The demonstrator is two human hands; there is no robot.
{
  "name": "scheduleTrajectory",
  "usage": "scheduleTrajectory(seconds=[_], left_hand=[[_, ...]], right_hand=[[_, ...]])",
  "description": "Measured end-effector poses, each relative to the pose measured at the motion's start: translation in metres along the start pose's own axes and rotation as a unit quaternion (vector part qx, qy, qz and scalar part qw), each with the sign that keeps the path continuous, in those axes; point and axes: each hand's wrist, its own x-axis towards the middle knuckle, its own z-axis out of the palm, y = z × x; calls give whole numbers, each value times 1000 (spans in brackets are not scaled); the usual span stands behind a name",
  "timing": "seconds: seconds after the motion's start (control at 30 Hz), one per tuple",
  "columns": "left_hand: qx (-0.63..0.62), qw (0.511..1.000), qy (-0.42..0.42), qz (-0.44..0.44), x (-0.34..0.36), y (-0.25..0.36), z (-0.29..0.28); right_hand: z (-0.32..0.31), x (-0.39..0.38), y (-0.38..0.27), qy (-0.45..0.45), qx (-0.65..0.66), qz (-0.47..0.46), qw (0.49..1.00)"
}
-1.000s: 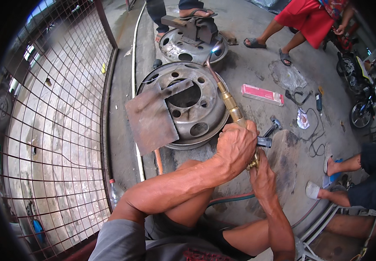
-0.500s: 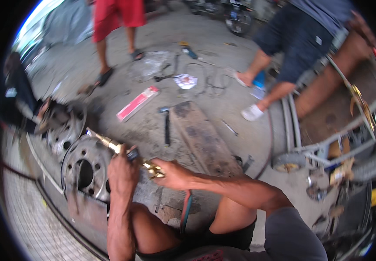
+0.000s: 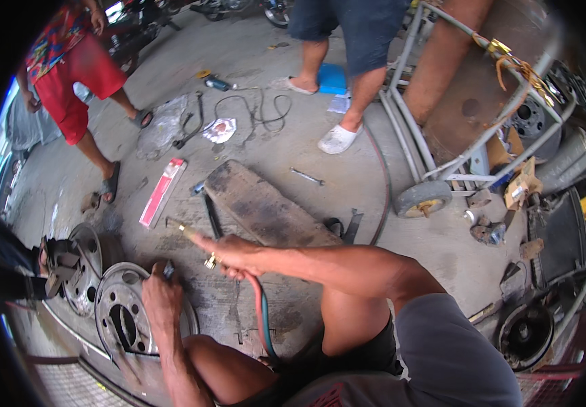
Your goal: The person uses a welding torch to heat and weld a metal plate onto a circular metal part. They adjust the part's position and continue welding while another person assists by holding the part steady.
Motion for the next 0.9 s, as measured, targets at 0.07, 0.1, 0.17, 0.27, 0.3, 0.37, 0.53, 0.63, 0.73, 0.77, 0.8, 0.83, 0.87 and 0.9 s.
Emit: scheduleTrajectory(seconds=[0.07,0.1,0.17,0.27,0.3,0.37,0.53,0.63,0.73,0.77,0.8,0.83,0.87,0.9], left_hand=[[12,999,-43,11,4,4,5],[15,998,-47,23,4,6,8],[17,998,-51,42,6,-2,23],[43,996,-50,53,8,-14,35],[38,996,-53,56,8,-16,36],[32,995,-68,61,7,-11,40],[68,985,-145,70,-4,-19,62],[42,979,-179,84,5,-14,74],[30,980,-192,53,7,-19,84],[8,977,-205,58,6,-19,81],[-3,973,-223,58,5,-20,82],[-11,972,-229,51,2,-21,84],[-21,969,-240,45,-4,-20,83],[-18,969,-240,51,-7,-23,78]], right_hand=[[-14,13,5,28,62,-1,998],[-18,17,7,46,69,1,997],[-29,23,6,54,95,13,994],[-43,33,-3,29,129,-1,991],[-46,35,-6,36,143,-6,989],[-62,42,-6,48,164,-1,985],[-85,52,-1,64,120,-36,990],[-125,68,18,77,80,26,994],[-145,76,44,77,106,42,990],[-153,74,57,114,27,36,993],[-159,76,65,149,-50,29,987],[-155,77,69,190,-136,25,972],[-154,73,76,231,-219,25,948],[-150,70,82,270,-299,23,915]])
